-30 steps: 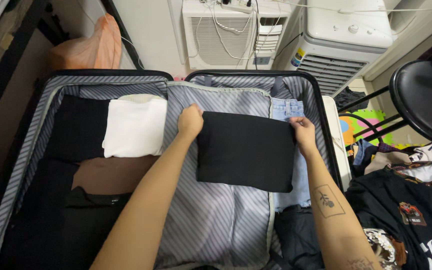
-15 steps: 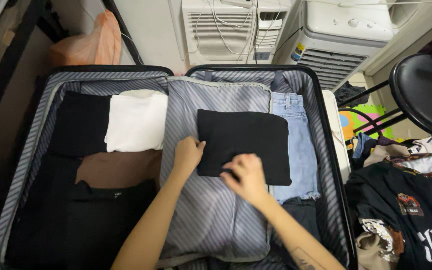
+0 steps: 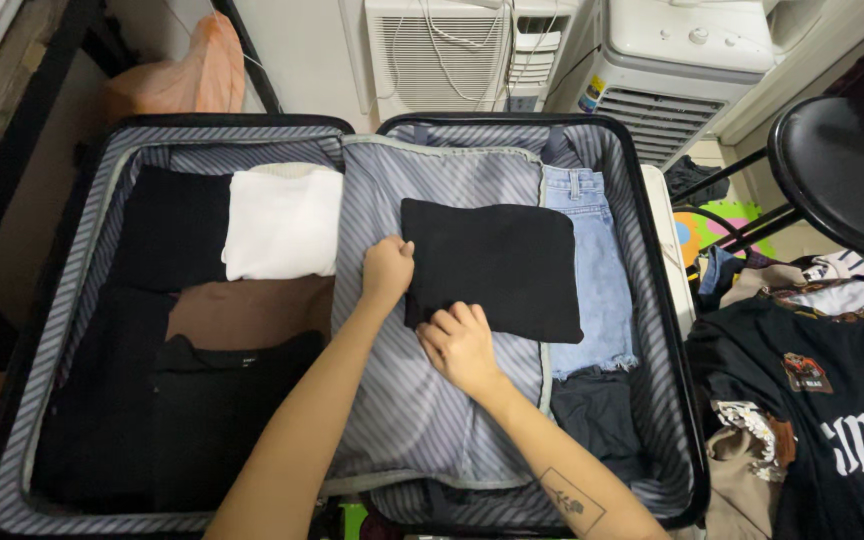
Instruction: The person packs clothing into a suitcase by folding a black shirt, a jersey, and an orange shirt, and placing them into the compartments of the luggage.
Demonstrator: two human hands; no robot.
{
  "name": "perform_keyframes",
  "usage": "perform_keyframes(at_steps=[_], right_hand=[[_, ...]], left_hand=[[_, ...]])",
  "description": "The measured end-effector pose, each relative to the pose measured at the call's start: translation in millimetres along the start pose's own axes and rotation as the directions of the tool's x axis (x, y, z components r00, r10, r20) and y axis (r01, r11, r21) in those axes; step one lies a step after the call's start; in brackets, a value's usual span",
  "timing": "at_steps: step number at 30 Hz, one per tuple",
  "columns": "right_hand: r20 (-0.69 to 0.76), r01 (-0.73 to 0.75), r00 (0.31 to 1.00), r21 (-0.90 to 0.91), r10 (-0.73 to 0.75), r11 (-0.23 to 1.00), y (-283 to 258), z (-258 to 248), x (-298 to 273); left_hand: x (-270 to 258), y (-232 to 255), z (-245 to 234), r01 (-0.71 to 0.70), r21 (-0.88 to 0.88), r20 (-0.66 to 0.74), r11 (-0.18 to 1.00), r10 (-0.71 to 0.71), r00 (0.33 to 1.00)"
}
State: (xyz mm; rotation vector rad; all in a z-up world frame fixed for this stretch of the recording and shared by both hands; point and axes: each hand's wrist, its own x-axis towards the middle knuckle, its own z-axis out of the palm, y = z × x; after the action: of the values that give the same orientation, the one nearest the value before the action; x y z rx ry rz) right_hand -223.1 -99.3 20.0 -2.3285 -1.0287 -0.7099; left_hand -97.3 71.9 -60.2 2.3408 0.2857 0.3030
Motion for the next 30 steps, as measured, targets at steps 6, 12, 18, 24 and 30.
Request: perform_keyframes(at_steps=[6, 12, 18, 24, 30], right_hand=[[0.015, 0.007, 1.0, 0.023, -0.007, 1.0, -10, -8, 1], [-0.073, -0.237, 0.965, 0.167, 0.252, 0.957, -5, -13, 3], [-0.111, -0.406, 0.904, 0.081, 0.413, 0.911, 60, -3, 26], [0.149, -0.499, 0.854, -0.032, 0.498, 0.866, 88, 49, 66], [0.303, -0.582, 0.738, -0.169, 0.604, 0.796, 107, 112, 71]], left_hand=[[-3, -8, 7, -0.073, 0.009, -0.027, 0.997, 0.074, 0.997], [-37, 0, -24, -0.167, -0.01, -0.005, 0.986, 0.167, 0.986], [-116, 37, -84, -0.204, 0.325, 0.023, 0.924, 0.208, 0.978], [-131, 43, -83, -0.149, 0.261, -0.105, 0.954, 0.182, 0.978], [-141, 29, -74, -0.118, 0.329, -0.101, 0.937, 0.16, 0.982]])
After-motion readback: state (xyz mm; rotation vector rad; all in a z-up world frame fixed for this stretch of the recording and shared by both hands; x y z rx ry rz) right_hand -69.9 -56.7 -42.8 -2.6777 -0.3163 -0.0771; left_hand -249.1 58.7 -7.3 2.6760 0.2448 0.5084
